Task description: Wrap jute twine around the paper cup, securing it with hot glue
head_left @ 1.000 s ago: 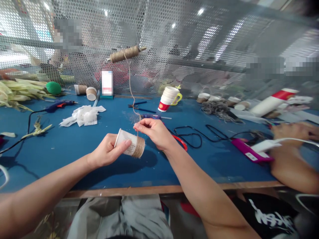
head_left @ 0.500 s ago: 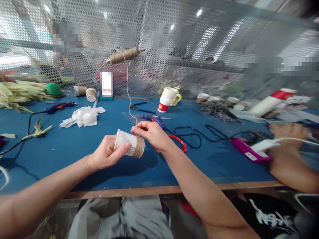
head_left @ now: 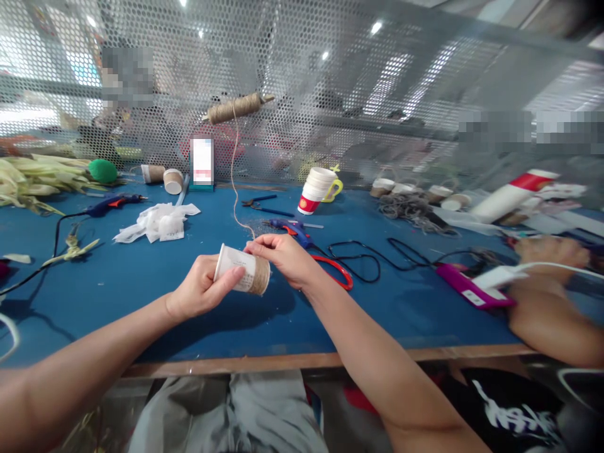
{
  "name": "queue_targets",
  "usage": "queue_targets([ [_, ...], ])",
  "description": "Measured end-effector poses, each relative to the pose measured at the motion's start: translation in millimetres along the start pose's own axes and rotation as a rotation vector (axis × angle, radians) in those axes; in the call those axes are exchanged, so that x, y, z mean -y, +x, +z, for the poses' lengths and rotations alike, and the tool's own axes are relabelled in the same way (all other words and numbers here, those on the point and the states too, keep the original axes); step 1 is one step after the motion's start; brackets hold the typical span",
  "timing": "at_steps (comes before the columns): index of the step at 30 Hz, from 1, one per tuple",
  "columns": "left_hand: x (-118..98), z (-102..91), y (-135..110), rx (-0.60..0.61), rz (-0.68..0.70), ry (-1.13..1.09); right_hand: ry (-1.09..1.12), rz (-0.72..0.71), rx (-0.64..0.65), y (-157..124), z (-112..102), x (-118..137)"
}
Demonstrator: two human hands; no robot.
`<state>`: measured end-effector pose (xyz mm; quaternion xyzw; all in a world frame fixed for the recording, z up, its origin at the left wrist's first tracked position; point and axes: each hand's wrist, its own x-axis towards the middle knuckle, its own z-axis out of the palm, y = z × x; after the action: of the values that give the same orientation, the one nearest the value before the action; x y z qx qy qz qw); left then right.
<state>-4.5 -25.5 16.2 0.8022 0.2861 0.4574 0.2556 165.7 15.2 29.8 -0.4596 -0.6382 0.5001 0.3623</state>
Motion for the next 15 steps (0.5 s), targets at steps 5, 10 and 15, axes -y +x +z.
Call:
queue_targets([
  [5,10.7,0.4,5.2,-0.148,-0.352,-0.145,-0.169,-0.068,-0.154,-0.3,-7.6,0.4],
  [10,18.7,2.3,10.8,-0.26,-0.556,-0.296,-0.197,-0.156,-0.013,-13.3,-4.9,10.7],
  [15,17.4,1.9,11.9,-0.237,-0.563,-0.362,-0.194,-0.154,0.056,-15.3,-1.4,11.1],
])
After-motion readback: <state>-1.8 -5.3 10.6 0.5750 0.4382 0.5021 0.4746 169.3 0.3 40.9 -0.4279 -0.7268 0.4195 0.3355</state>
